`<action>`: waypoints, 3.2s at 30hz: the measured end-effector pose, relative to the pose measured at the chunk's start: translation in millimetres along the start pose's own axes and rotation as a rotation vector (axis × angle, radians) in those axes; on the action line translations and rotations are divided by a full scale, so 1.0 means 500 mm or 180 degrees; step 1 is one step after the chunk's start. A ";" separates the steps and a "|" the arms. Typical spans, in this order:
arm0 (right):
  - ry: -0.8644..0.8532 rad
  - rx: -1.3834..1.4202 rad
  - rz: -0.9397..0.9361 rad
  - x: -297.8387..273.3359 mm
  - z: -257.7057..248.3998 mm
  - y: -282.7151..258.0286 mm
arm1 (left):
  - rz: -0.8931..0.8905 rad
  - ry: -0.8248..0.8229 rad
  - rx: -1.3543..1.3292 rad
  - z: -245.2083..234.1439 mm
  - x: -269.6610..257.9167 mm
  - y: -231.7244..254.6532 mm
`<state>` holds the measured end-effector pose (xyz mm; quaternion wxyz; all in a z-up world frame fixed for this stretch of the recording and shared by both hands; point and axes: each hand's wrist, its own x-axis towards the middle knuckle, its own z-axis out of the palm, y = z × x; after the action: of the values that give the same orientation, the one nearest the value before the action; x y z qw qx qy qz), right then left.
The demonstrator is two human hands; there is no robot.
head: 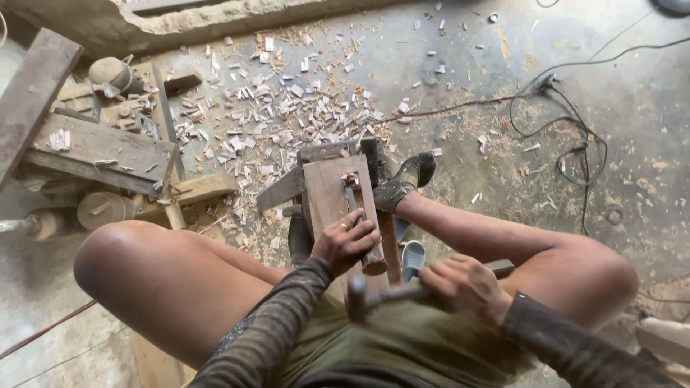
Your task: Carving a mortise in a wooden workpiece using a hammer and chisel.
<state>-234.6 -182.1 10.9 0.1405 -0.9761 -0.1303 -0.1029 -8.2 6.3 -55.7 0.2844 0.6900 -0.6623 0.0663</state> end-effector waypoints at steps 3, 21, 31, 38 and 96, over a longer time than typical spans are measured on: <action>0.0745 0.0326 -0.0791 0.044 -0.078 -0.038 | 0.0010 0.0006 0.0072 -0.007 0.007 0.001; 0.0051 0.0699 0.0819 0.021 -0.086 -0.115 | -0.0276 0.0146 -0.1186 -0.165 0.173 -0.021; 0.0220 0.0932 0.0637 -0.006 -0.064 -0.132 | 0.0256 -0.0191 -0.0825 -0.060 0.029 -0.005; 0.0017 0.0865 0.0841 -0.007 -0.044 -0.110 | 0.0157 -0.0074 -0.0761 -0.069 0.035 -0.012; -0.0118 -0.0611 0.0177 0.000 0.041 0.008 | 0.0138 -0.0155 -0.0364 -0.021 0.025 -0.027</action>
<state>-230.2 -179.7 -9.1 0.0467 -0.9900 -0.0953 -0.0929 9.2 -0.3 -45.0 0.3056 0.6595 -0.6865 0.0177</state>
